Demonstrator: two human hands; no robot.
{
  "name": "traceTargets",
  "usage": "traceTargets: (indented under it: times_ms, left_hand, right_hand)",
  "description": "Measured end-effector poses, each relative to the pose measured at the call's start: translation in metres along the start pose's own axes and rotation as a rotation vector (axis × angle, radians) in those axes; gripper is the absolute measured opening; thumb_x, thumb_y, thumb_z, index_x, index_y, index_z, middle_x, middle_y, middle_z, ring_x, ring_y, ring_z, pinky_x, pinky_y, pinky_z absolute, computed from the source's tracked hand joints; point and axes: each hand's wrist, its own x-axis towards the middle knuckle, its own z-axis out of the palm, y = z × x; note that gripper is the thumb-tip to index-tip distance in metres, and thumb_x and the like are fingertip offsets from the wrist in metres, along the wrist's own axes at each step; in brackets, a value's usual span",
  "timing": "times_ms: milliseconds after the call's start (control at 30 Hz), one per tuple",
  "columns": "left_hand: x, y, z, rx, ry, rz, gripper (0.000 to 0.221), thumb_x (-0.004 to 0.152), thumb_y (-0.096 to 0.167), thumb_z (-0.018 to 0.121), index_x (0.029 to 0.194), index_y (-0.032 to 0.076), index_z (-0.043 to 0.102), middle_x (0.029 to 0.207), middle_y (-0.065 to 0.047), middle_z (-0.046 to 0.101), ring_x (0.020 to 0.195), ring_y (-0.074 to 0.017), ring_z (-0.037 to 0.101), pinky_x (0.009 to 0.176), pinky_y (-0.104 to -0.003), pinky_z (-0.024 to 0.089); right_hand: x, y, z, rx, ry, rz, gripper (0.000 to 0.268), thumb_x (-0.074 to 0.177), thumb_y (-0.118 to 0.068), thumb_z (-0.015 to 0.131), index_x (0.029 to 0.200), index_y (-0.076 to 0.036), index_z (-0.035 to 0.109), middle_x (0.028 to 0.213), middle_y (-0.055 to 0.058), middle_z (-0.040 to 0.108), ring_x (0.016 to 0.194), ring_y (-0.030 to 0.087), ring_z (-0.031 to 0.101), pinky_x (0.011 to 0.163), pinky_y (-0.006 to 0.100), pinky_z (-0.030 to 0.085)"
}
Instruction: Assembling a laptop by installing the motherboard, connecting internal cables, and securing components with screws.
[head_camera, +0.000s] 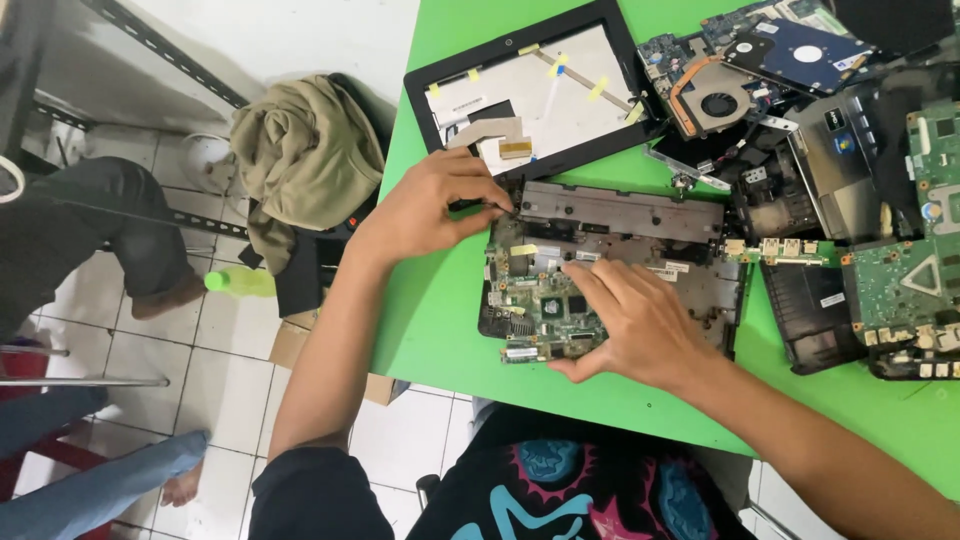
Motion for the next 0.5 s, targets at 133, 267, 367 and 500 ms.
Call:
traceTargets:
  times_ms: [133, 267, 367, 500]
  left_hand:
    - [-0.003, 0.002, -0.003, -0.021, -0.024, 0.033, 0.009, 0.086, 0.005, 0.079, 0.089, 0.013, 0.076, 0.088, -0.006, 0.068, 0.086, -0.031, 0.063, 0.079, -0.042, 0.049]
    - [-0.009, 0.003, -0.011, -0.017, -0.046, -0.013, 0.011, 0.081, 0.002, 0.078, 0.085, 0.013, 0.077, 0.088, -0.006, 0.068, 0.085, -0.0311, 0.062, 0.081, -0.042, 0.05]
    - [-0.009, 0.004, -0.012, 0.029, -0.058, 0.013, 0.013, 0.08, 0.001, 0.075, 0.084, 0.013, 0.076, 0.092, -0.005, 0.069, 0.084, -0.0305, 0.063, 0.08, -0.042, 0.051]
    - [-0.009, 0.005, -0.012, 0.043, -0.061, 0.014, 0.014, 0.077, 0.0, 0.076, 0.082, 0.013, 0.077, 0.092, -0.005, 0.069, 0.085, -0.03, 0.064, 0.08, -0.042, 0.052]
  right_hand:
    - [-0.002, 0.016, -0.005, -0.018, 0.007, 0.002, 0.103, 0.058, -0.078, 0.081, 0.125, -0.001, 0.067, 0.086, 0.007, 0.055, 0.069, 0.022, 0.059, 0.06, 0.034, 0.048]
    - [0.007, 0.025, -0.024, -0.075, 0.06, 0.079, 0.097, 0.064, -0.073, 0.083, 0.126, -0.001, 0.068, 0.082, 0.006, 0.054, 0.062, 0.023, 0.058, 0.056, 0.032, 0.047]
    - [0.005, 0.029, -0.015, -0.114, 0.039, 0.099, 0.096, 0.063, -0.072, 0.083, 0.124, 0.0, 0.068, 0.082, 0.006, 0.055, 0.064, 0.021, 0.058, 0.057, 0.031, 0.048]
    - [0.015, 0.015, -0.015, -0.113, 0.053, 0.085, 0.093, 0.064, -0.069, 0.084, 0.122, 0.001, 0.069, 0.082, 0.008, 0.056, 0.064, 0.023, 0.058, 0.057, 0.033, 0.048]
